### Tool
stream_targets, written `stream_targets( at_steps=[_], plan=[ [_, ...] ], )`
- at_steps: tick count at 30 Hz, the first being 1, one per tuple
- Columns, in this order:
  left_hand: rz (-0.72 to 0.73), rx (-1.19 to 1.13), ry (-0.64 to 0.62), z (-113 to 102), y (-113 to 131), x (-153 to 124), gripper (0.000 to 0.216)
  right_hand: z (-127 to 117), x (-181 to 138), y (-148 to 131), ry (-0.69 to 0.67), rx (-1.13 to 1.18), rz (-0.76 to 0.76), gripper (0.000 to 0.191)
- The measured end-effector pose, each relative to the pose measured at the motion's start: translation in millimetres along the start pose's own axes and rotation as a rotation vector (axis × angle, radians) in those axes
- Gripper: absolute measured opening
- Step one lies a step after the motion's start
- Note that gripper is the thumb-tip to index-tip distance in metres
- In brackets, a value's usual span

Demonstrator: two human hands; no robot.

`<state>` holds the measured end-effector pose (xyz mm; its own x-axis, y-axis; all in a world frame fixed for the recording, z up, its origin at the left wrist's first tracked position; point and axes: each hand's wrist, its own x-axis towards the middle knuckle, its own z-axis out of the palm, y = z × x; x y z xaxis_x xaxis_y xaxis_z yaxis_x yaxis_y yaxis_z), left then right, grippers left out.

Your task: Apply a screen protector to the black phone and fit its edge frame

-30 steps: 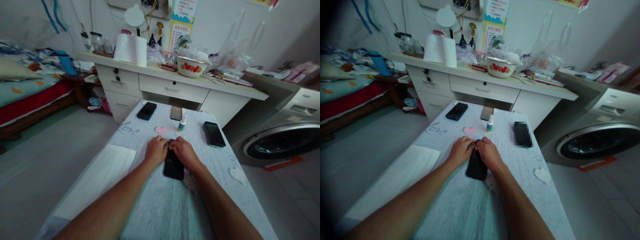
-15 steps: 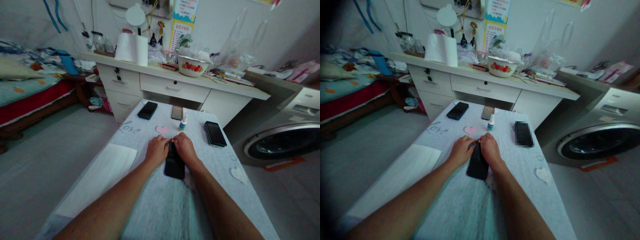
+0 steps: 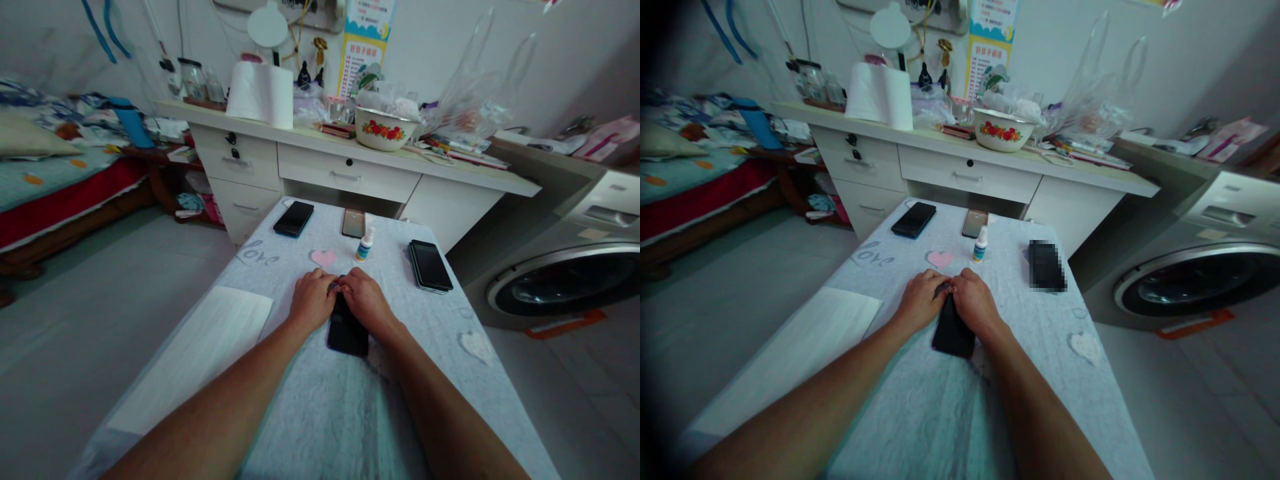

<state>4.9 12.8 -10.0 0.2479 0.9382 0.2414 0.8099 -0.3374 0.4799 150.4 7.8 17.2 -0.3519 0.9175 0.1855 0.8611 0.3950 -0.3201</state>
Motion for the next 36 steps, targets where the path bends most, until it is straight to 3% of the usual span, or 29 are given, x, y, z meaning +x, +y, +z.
stream_targets(
  at_steps=[17, 27, 36],
  plan=[
    [-0.002, -0.001, -0.002, 0.2, 0.0, -0.1, 0.026, 0.3, 3.5, 12.7, 0.117, -0.098, 0.202, 0.023],
    [-0.005, 0.020, -0.010, 0.7, 0.0, 1.0, 0.025, 3.5, 5.6, 8.4, 0.073, -0.080, 0.137, 0.023],
    [-0.015, -0.001, -0.016, -1.4, 2.1, 0.5, 0.031, -9.0, -8.3, 3.7, -0.008, 0.009, 0.070, 0.021]
  ],
)
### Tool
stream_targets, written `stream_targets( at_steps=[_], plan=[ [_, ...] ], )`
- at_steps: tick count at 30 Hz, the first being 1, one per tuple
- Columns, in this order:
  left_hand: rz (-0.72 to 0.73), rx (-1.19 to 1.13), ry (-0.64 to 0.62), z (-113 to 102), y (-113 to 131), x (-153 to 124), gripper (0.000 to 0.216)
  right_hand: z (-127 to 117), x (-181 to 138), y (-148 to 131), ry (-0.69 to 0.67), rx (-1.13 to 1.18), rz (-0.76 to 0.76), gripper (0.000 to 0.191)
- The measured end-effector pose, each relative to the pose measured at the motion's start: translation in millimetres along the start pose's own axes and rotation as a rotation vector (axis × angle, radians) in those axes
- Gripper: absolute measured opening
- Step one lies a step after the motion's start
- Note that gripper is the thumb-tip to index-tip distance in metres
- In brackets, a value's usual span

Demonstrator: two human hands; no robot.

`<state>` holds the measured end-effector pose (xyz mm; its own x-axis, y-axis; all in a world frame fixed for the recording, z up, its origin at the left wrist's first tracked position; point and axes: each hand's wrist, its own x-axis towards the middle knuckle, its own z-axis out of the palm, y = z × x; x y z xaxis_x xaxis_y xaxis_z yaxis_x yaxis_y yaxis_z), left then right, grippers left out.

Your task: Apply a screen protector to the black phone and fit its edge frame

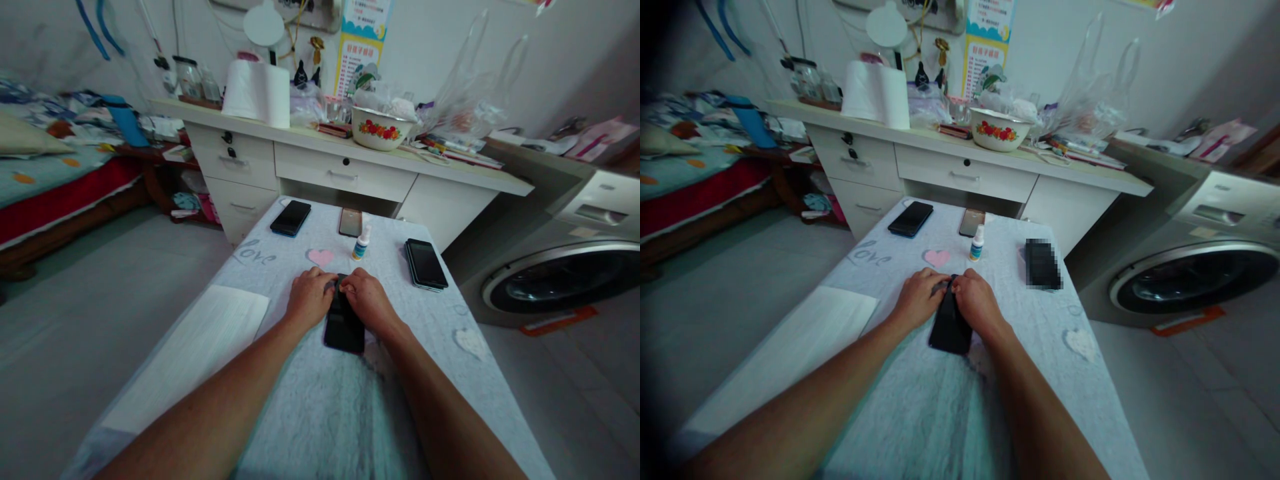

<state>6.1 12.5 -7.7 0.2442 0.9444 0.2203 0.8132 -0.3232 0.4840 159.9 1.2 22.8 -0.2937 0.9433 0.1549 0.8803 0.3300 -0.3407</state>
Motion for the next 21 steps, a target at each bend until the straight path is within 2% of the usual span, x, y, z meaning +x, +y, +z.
stream_targets(
  at_steps=[15, 21],
  plan=[
    [0.013, -0.029, 0.007, -0.2, -1.3, 0.0, 0.028, -19.1, -27.3, -5.3, -0.144, 0.066, -0.053, 0.021],
    [0.022, -0.017, 0.008, -1.2, -0.6, -0.8, 0.029, -11.8, -32.7, 1.5, -0.079, 0.117, -0.050, 0.020]
  ],
)
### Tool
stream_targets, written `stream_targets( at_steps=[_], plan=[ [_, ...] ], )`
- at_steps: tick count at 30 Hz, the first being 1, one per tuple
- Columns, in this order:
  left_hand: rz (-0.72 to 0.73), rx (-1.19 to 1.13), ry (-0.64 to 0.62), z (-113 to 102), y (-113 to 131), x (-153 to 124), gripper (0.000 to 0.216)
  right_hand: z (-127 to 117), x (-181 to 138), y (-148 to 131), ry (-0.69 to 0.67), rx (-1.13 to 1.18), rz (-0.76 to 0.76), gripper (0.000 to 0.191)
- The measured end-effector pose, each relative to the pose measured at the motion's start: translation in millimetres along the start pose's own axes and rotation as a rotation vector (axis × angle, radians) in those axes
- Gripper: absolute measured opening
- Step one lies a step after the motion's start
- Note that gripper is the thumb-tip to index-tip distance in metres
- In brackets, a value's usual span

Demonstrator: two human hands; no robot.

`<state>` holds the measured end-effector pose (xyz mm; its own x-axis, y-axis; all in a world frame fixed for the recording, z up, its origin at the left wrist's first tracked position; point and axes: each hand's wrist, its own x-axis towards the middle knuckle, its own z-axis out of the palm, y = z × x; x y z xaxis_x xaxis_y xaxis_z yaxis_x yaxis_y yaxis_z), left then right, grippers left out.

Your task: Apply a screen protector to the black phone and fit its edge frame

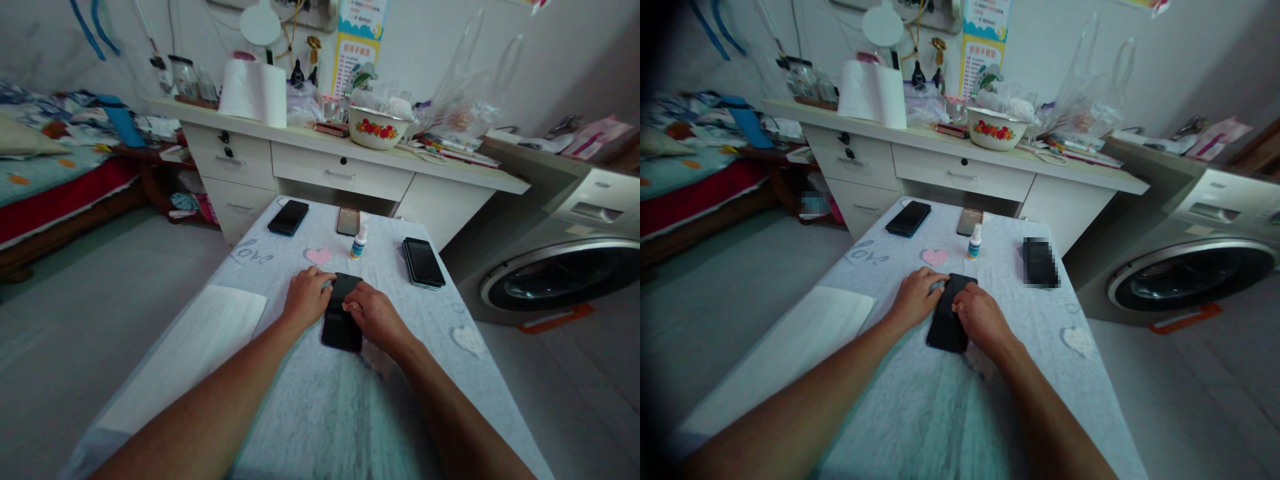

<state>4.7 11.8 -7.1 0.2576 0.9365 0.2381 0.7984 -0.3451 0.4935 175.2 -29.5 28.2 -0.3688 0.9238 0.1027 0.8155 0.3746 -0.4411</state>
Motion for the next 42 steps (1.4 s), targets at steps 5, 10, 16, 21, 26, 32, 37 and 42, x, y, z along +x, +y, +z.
stream_targets(
  at_steps=[5, 10, 16, 21, 26, 32, 37, 42],
  plan=[
    [-0.002, -0.004, 0.003, 1.0, -0.7, 0.2, 0.029, 4.6, 5.2, 8.0, 0.068, -0.026, 0.038, 0.018],
    [-0.005, 0.002, -0.006, 1.0, -0.3, 0.5, 0.030, 4.8, 11.0, 16.7, 0.137, -0.080, 0.115, 0.019],
    [-0.007, -0.005, -0.001, 1.6, -0.5, 0.8, 0.030, 4.4, 12.6, 20.8, 0.186, -0.076, 0.155, 0.019],
    [-0.009, 0.001, -0.006, 2.1, -1.2, 0.9, 0.030, 2.8, 7.9, 13.4, 0.123, -0.057, 0.136, 0.019],
    [-0.002, 0.000, 0.005, 3.1, -1.9, 1.0, 0.029, 6.3, 2.1, 4.6, 0.059, -0.011, 0.017, 0.020],
    [-0.008, 0.012, 0.002, 3.6, -1.8, 1.1, 0.029, 8.6, -0.2, -1.3, 0.046, 0.011, -0.046, 0.023],
    [-0.003, 0.002, 0.003, 2.7, -1.7, 0.7, 0.029, 8.8, 5.5, 3.2, 0.087, -0.015, -0.018, 0.020],
    [0.000, 0.000, 0.001, 2.1, -1.5, 0.4, 0.029, 8.4, 11.0, 11.1, 0.147, -0.060, 0.065, 0.020]
  ],
)
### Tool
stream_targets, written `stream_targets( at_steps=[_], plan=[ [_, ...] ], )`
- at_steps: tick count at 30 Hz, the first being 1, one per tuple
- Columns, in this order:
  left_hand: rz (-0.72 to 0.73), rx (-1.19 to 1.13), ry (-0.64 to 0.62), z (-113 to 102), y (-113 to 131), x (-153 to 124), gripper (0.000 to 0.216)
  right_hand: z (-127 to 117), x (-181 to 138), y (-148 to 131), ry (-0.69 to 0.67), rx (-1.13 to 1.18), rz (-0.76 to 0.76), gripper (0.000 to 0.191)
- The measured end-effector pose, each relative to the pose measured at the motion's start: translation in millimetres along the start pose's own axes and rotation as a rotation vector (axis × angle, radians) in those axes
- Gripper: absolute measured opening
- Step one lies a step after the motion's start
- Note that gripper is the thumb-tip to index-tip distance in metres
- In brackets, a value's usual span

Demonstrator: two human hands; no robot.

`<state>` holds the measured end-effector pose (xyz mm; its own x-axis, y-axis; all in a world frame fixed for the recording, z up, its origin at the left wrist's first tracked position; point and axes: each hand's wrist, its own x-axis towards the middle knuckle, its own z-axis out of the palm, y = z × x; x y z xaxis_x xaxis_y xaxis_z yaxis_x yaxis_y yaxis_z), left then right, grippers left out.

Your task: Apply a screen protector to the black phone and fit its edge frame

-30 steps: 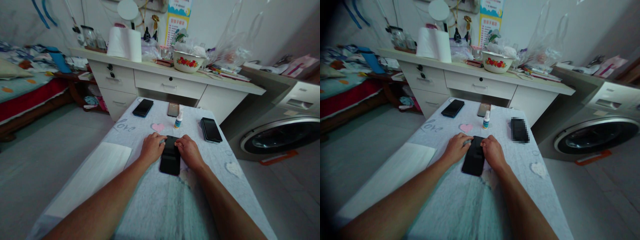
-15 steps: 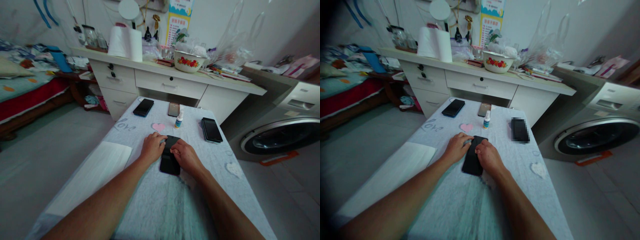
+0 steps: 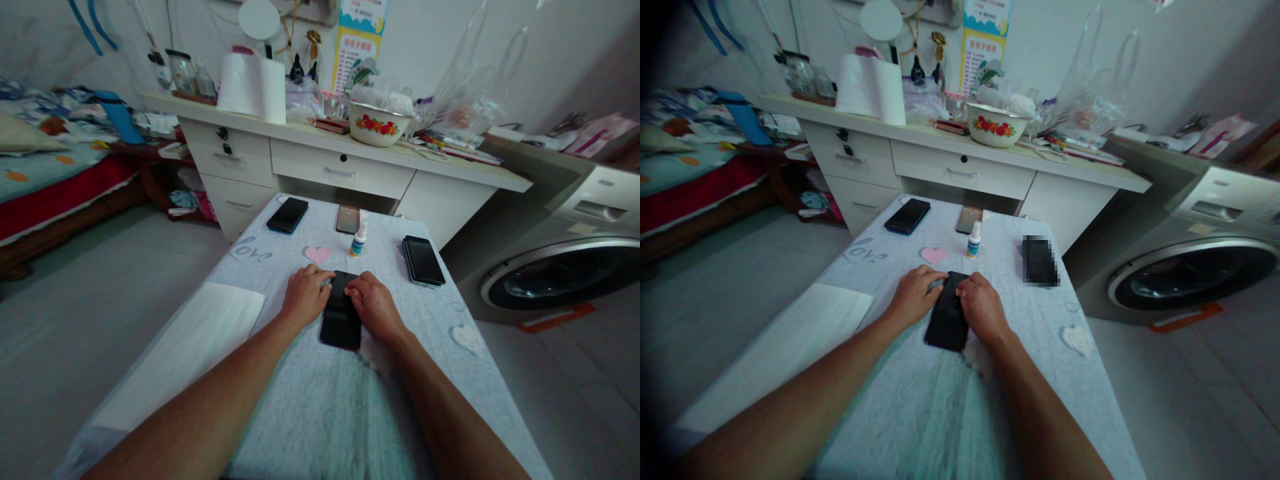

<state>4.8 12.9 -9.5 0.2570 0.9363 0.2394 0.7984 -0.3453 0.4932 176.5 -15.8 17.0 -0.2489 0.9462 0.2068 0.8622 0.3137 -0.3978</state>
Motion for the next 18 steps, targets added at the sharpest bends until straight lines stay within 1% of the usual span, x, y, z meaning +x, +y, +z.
stream_targets(
  at_steps=[6, 10, 14, 18],
  plan=[
    [-0.002, 0.004, -0.002, 0.1, 0.3, -0.2, 0.030, 1.0, 2.4, 9.3, 0.093, -0.053, 0.080, 0.019],
    [-0.001, 0.006, -0.005, -0.2, 0.5, -0.3, 0.029, 2.4, 2.3, 12.4, 0.118, -0.062, 0.107, 0.020],
    [-0.002, 0.000, 0.002, 0.2, 0.4, -0.6, 0.029, 0.8, 0.7, 11.4, 0.099, -0.055, 0.102, 0.019],
    [-0.003, 0.001, 0.004, 1.0, 0.2, -0.2, 0.029, -1.5, -2.0, 5.1, 0.039, -0.025, 0.050, 0.019]
  ],
)
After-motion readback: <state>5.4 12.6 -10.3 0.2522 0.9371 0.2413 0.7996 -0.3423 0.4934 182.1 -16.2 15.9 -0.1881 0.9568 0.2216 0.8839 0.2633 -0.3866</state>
